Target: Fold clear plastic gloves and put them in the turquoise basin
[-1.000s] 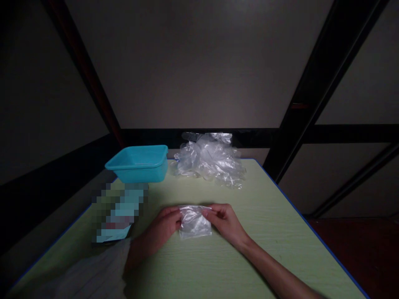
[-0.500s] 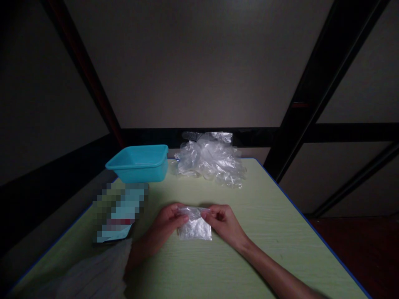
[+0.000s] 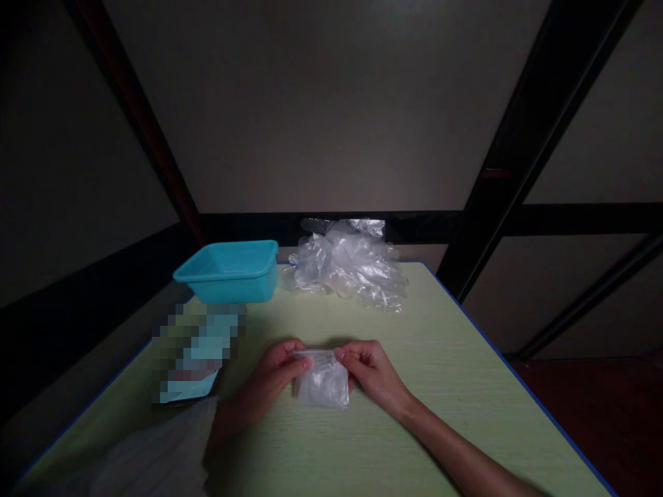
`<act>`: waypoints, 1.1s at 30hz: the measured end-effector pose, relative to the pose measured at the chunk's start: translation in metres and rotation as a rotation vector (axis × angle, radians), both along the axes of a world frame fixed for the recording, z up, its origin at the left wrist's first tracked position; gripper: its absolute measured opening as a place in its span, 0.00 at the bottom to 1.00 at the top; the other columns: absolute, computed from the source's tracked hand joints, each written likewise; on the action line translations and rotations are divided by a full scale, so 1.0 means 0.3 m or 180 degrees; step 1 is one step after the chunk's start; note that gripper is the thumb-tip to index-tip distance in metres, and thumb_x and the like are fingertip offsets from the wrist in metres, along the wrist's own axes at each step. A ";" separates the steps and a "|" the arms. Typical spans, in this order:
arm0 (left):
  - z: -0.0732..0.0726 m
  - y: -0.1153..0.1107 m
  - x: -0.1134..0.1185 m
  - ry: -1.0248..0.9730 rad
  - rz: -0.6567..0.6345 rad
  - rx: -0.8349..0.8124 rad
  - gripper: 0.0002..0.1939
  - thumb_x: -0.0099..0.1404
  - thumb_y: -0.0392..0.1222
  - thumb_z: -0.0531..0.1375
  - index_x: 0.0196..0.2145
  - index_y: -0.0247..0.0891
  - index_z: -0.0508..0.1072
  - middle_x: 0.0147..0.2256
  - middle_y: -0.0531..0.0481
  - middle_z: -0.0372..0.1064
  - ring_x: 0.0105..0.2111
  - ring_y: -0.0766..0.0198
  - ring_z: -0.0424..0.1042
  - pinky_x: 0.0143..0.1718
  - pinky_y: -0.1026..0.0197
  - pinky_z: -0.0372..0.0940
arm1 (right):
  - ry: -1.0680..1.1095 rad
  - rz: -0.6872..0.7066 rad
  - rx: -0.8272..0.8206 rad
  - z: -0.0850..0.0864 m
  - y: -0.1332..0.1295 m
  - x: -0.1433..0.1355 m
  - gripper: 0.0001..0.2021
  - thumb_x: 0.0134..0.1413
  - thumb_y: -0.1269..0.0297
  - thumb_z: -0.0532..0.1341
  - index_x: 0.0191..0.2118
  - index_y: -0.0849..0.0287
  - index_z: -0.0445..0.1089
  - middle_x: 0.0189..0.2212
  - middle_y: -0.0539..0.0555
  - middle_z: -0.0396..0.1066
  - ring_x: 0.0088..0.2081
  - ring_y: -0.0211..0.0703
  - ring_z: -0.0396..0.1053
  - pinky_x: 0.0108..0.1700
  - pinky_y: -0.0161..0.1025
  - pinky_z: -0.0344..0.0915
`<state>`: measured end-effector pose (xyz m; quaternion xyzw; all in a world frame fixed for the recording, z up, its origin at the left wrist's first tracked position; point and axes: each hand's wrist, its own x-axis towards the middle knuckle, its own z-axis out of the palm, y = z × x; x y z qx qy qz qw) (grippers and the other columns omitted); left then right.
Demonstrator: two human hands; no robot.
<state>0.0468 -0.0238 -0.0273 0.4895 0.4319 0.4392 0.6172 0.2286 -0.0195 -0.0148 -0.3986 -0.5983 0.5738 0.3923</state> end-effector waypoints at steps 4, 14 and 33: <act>0.000 -0.005 0.000 -0.0016 -0.0075 0.0006 0.11 0.45 0.43 0.62 0.23 0.35 0.65 0.19 0.57 0.61 0.21 0.69 0.60 0.23 0.68 0.54 | -0.0006 -0.0137 0.0020 -0.004 0.002 0.002 0.26 0.42 0.40 0.61 0.16 0.60 0.60 0.13 0.44 0.53 0.18 0.31 0.49 0.21 0.32 0.46; 0.019 -0.019 0.008 -0.0055 -0.0382 -0.0017 0.28 0.43 0.35 0.64 0.42 0.37 0.59 0.30 0.53 0.67 0.23 0.69 0.65 0.24 0.67 0.58 | -0.0212 -0.0276 0.0266 -0.002 0.009 -0.006 0.27 0.42 0.37 0.58 0.17 0.58 0.55 0.15 0.43 0.48 0.20 0.31 0.45 0.21 0.32 0.45; -0.031 0.006 0.003 -0.0018 0.0102 0.0466 0.36 0.46 0.35 0.61 0.55 0.35 0.61 0.38 0.47 0.69 0.30 0.64 0.69 0.29 0.66 0.62 | 0.0647 0.0055 0.0410 -0.020 0.005 0.005 0.14 0.48 0.60 0.65 0.38 0.56 0.60 0.28 0.47 0.65 0.28 0.33 0.64 0.29 0.32 0.58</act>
